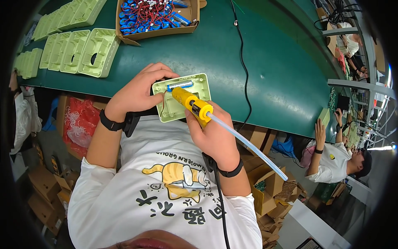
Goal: Applying hot glue to small plastic housings and attaching internal components on an assembly line.
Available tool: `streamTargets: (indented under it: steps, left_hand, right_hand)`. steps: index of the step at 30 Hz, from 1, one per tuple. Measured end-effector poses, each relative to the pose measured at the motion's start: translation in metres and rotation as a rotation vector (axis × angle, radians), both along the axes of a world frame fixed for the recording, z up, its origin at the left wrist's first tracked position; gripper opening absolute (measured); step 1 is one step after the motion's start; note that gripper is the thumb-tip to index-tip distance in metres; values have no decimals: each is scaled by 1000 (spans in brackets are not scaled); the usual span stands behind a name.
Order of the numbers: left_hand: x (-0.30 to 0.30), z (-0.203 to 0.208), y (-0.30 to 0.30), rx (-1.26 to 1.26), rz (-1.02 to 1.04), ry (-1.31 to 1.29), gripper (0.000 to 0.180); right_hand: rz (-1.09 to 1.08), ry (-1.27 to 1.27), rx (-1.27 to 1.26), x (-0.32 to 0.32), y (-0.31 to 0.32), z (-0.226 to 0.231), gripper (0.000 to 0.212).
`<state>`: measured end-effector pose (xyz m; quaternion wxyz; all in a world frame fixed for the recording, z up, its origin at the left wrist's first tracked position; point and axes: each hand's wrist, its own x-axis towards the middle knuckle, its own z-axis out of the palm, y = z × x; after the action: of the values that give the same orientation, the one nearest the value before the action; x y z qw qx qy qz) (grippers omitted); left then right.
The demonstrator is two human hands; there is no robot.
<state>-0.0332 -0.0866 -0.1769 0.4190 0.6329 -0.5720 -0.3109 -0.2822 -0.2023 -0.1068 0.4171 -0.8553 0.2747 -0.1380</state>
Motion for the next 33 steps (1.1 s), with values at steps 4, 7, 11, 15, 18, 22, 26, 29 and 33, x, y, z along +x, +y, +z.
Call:
streamTargets:
  steps: [4,7,11,15,18,22,26,29,33]
  left_hand:
    - [0,-3,0,-1,6,6,60]
    - [-1,-3,0,-2,-1,10,61]
    - [-1,-6,0,-23,-1,6,61]
    - [-1,-10,0,-65,14,13,55]
    - [-1,-12,1,-67,21,13,55]
    - [1,-9,2,-47,14,-12,56]
    - [4,5,1,16,28,65,52]
    - [-2,6,-2,-19,43,59,47]
    - [-26,6,17,-36,217,-143,42]
  right_hand:
    - [-25,45,70,6,-1,0,16]
    - [10,52,20,7,-4,-3,21]
    - [35,58,-6,10,-3,-1,24]
    - [34,105,-44,13,0,3,24]
    - [18,120,-70,11,1,3,24]
    - [-21,101,-62,3,0,3,25]
    - [0,64,-16,-1,-5,3,28]
    - [24,0,-56,-9,-5,2,30]
    - [-42,-173,221,-32,-16,-7,31]
